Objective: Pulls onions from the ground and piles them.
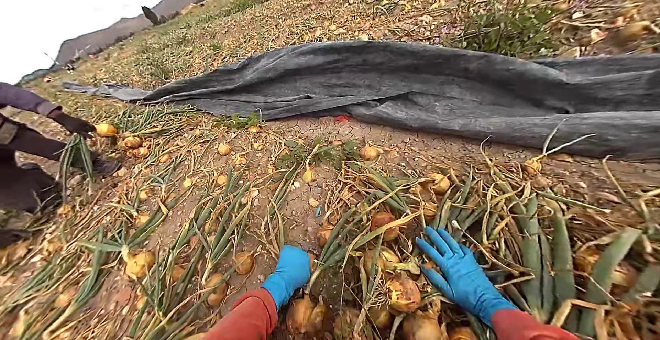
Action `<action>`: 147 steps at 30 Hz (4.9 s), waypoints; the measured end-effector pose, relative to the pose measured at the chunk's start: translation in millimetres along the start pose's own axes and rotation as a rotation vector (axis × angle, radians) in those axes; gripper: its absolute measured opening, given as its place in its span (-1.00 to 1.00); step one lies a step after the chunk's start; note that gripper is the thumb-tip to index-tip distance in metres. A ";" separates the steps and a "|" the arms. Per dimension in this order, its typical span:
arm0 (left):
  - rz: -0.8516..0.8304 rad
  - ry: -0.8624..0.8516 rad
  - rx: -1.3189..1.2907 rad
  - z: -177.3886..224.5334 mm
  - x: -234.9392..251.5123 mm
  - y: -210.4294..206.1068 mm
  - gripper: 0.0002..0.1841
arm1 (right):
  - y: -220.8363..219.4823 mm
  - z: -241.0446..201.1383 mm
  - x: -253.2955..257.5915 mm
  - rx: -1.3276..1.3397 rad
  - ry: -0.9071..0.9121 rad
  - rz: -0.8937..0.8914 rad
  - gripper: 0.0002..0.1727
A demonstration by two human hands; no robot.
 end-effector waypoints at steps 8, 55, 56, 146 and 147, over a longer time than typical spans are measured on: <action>0.308 -0.318 -0.590 1.3 -14.1 35.6 -0.51 | 1.4 -1.7 0.6 0.012 -0.015 0.045 -0.23; 0.699 0.027 -0.737 27.8 193.6 123.6 -0.69 | 6.8 -1.3 -0.7 0.056 -0.085 -0.007 -0.20; 0.715 0.010 -0.755 27.7 193.4 124.1 -0.72 | 6.0 -1.8 -1.2 0.059 -0.085 -0.004 -0.21; 1.009 0.078 -0.568 -78.5 161.6 0.3 -0.11 | 51.5 70.9 213.9 0.057 -0.872 -0.120 -0.44; 1.009 0.076 -0.566 -78.2 163.2 -0.2 -0.11 | 49.7 72.9 211.7 -0.015 -0.826 -0.157 -0.44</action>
Point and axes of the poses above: each hand's wrist, its own x-axis towards the middle knuckle, its own y-axis out of the back of the hand, z = x × y, the point moved 5 cm from there along x, towards the middle knuckle, and after that the axes turned 7 degrees about -y, right-handed, at the moved point
